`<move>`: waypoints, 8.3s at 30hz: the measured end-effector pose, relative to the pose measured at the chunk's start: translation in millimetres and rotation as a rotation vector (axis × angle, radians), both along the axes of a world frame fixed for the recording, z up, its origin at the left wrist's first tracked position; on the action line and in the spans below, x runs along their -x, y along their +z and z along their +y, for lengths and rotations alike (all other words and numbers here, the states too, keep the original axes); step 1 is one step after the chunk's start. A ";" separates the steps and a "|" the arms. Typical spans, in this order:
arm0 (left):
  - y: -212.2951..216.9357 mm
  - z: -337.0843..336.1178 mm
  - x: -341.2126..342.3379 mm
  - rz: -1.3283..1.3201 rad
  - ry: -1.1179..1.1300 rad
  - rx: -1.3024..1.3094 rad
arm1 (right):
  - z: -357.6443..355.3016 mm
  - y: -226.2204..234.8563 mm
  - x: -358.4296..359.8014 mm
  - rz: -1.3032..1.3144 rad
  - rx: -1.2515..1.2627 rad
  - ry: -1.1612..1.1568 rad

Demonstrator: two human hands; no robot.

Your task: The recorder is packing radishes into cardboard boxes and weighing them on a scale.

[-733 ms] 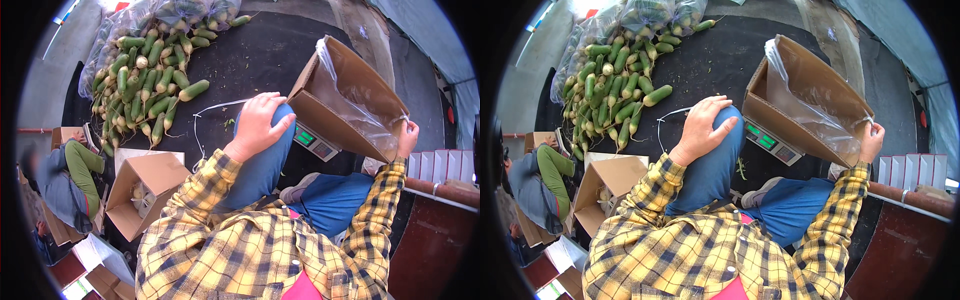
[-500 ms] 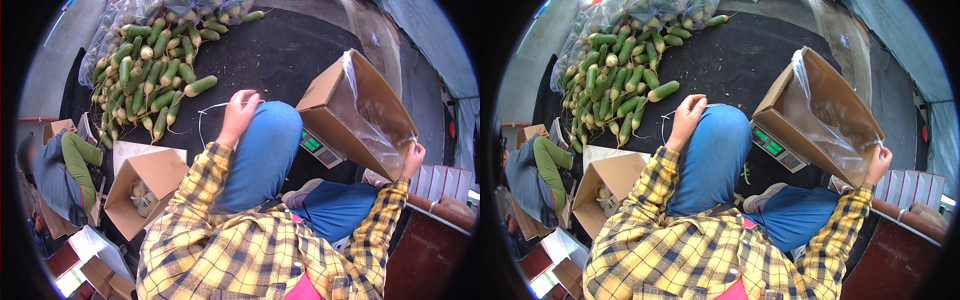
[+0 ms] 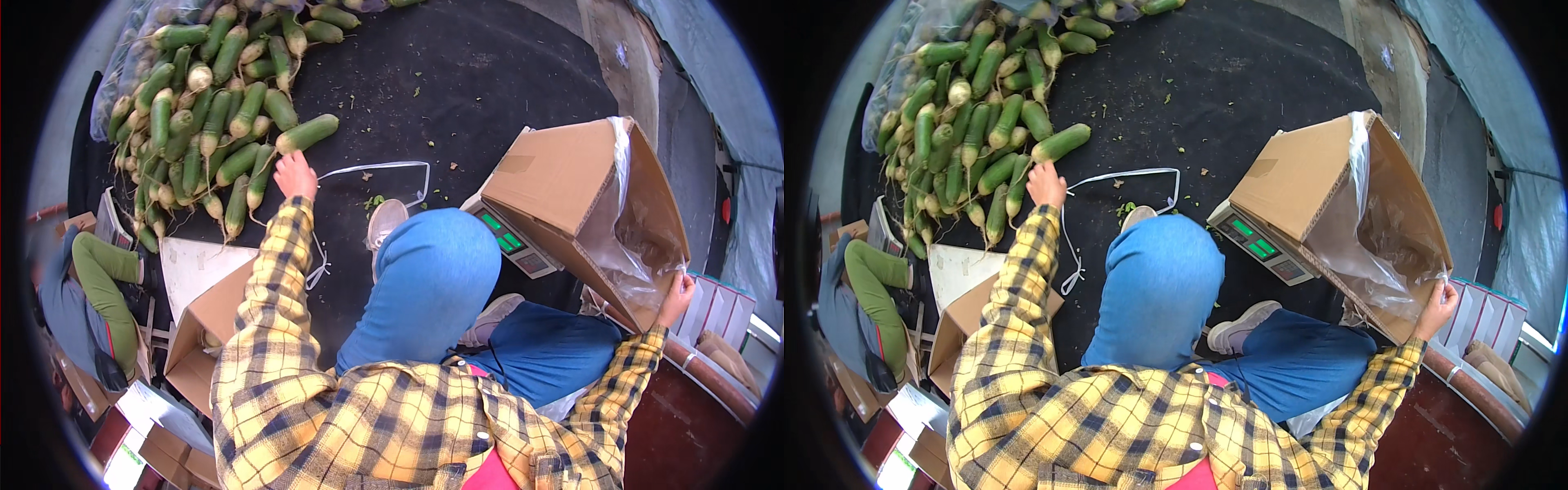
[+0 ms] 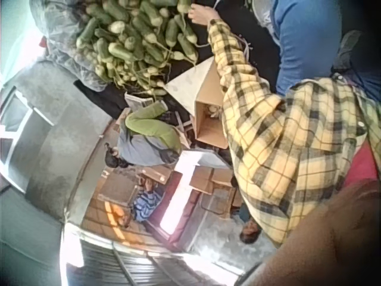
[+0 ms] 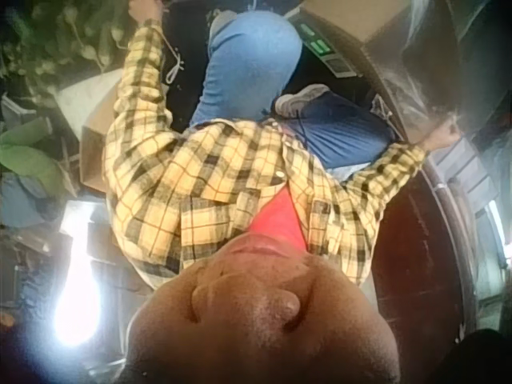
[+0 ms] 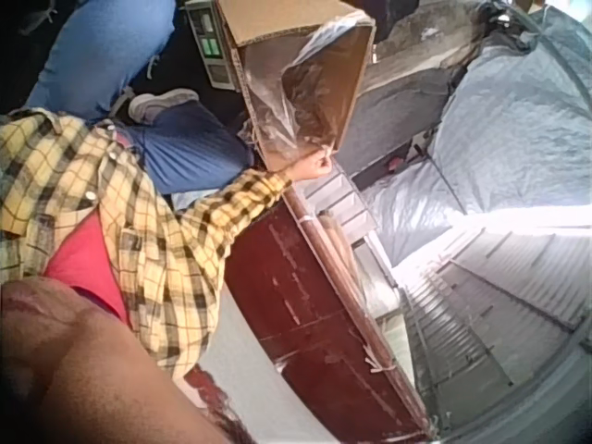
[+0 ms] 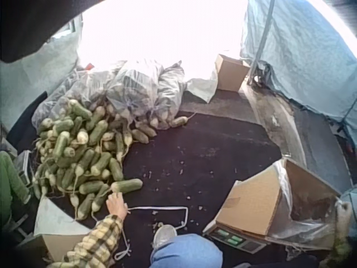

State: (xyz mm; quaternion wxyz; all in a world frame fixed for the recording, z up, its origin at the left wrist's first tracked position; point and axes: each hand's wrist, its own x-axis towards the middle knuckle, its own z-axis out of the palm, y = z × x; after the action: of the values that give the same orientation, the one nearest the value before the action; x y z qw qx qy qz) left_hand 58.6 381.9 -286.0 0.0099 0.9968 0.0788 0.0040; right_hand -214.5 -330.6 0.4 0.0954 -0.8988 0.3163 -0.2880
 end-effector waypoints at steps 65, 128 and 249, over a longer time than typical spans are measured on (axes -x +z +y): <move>212.7 -520.9 32.9 0.565 -1.568 -0.016 | 55.0 25.4 -11.9 -0.442 -0.195 -0.033; 101.6 269.8 -106.6 -0.387 0.804 0.798 | -10.7 31.0 28.5 -0.707 -0.927 0.202; 204.1 -60.1 -15.2 -0.198 -0.140 1.369 | 26.2 35.6 20.3 -0.824 -0.894 0.017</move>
State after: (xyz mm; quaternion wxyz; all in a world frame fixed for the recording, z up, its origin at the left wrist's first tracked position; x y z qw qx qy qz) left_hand 73.8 321.8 -81.9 0.6438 0.7640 -0.0023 0.0437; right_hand -234.8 -304.5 36.0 0.5806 -0.5889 0.3363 -0.4506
